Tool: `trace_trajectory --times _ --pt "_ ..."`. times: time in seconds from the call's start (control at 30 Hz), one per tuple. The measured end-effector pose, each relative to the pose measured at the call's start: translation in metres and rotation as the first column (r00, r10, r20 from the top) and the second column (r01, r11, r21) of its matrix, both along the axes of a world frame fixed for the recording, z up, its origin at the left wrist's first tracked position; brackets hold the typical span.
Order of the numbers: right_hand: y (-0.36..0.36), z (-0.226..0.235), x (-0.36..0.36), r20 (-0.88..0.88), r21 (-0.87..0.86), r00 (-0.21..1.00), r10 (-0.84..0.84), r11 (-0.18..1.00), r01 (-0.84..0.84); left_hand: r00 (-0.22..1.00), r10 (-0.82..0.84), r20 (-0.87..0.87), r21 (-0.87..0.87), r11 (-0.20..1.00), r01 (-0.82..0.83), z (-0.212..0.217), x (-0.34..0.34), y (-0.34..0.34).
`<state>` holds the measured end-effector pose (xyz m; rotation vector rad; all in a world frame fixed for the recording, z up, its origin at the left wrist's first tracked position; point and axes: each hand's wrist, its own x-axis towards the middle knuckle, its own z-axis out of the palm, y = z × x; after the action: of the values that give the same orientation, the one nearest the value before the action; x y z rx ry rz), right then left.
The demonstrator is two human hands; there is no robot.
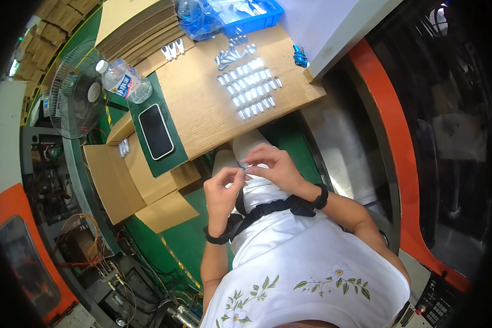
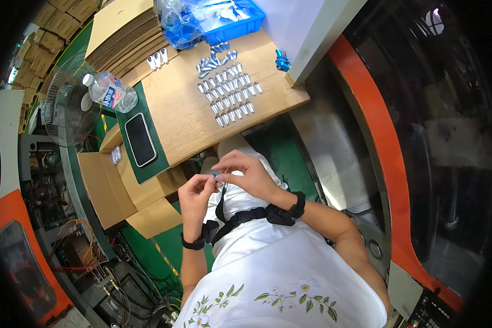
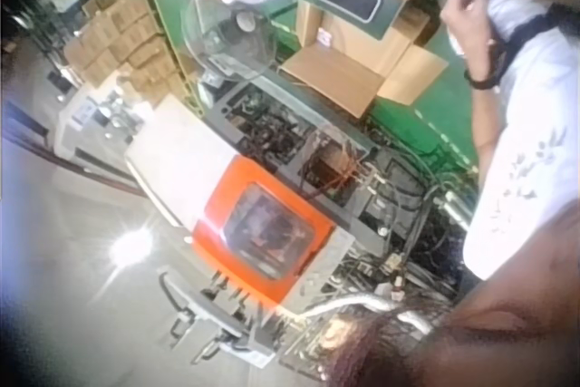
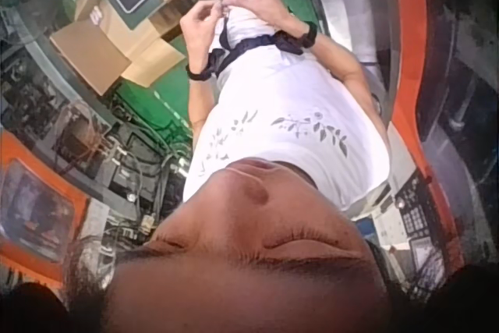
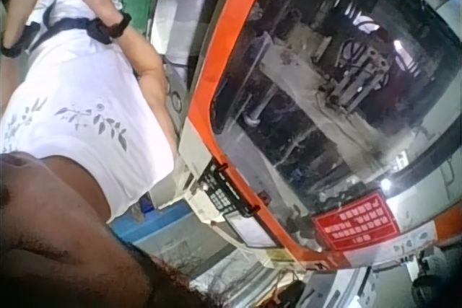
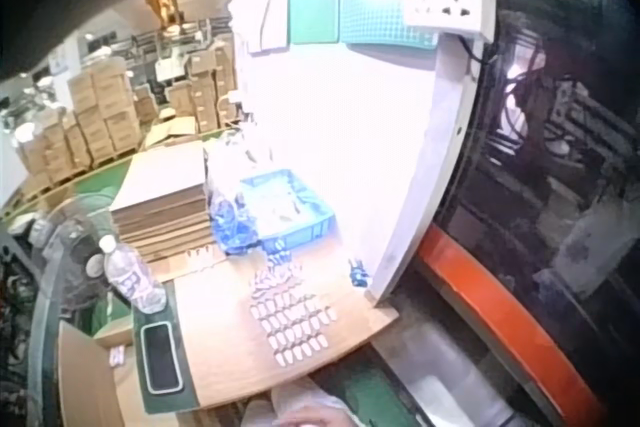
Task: Operating an injection molding machine and inspecting/assembling small plastic components on a workbench.
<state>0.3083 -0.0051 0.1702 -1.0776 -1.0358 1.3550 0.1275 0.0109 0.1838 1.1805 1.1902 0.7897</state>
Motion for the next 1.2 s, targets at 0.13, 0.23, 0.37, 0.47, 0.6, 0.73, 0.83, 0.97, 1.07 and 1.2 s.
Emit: trace_trajectory --times 0.13,0.23,0.37,0.47,0.6,0.73,0.83,0.97,1.07,1.2 --pt "0.0 0.001 0.003 0.23 0.171 0.971 0.066 0.979 -0.107 0.989 -0.079 0.128 -0.112 0.989 0.093 0.007 -0.009 0.004" --pt "0.0 0.002 0.0 0.234 0.173 0.972 0.033 0.982 -0.075 0.966 -0.109 0.234 -0.147 0.978 0.146 0.01 -0.01 0.006" --pt "0.003 0.006 -0.001 0.262 0.221 0.964 -0.041 0.975 -0.019 0.958 -0.093 0.271 -0.162 0.977 0.141 0.012 -0.009 0.007" --pt "0.003 0.011 -0.002 0.316 0.274 0.948 -0.031 0.96 -0.061 0.961 -0.06 0.271 -0.147 0.984 0.103 0.009 -0.008 0.01" --pt "0.001 0.014 -0.009 0.174 0.177 0.984 0.024 0.983 -0.055 0.939 0.065 0.338 -0.177 0.984 -0.004 0.003 -0.004 0.014" --pt "0.01 0.011 -0.004 0.207 0.164 0.978 0.016 0.985 -0.051 0.974 0.032 0.223 -0.125 0.992 -0.004 0.006 -0.002 0.016" --pt "0.016 0.012 0.002 0.304 0.158 0.952 0.03 0.984 -0.082 0.987 -0.034 0.158 -0.107 0.993 0.051 0.012 -0.004 0.022" --pt "0.029 0.02 0.003 0.352 0.317 0.929 -0.113 0.949 -0.004 0.983 -0.111 0.144 -0.118 0.985 0.129 0.015 -0.001 0.033" --pt "0.059 0.032 0.02 0.462 0.313 0.876 -0.14 0.949 -0.014 0.975 -0.081 0.207 -0.116 0.988 0.107 0.013 0.001 0.037" --pt "0.15 0.056 0.058 0.51 0.539 0.801 -0.313 0.842 -0.013 0.986 -0.049 0.159 -0.107 0.992 0.067 0.008 -0.009 0.036"
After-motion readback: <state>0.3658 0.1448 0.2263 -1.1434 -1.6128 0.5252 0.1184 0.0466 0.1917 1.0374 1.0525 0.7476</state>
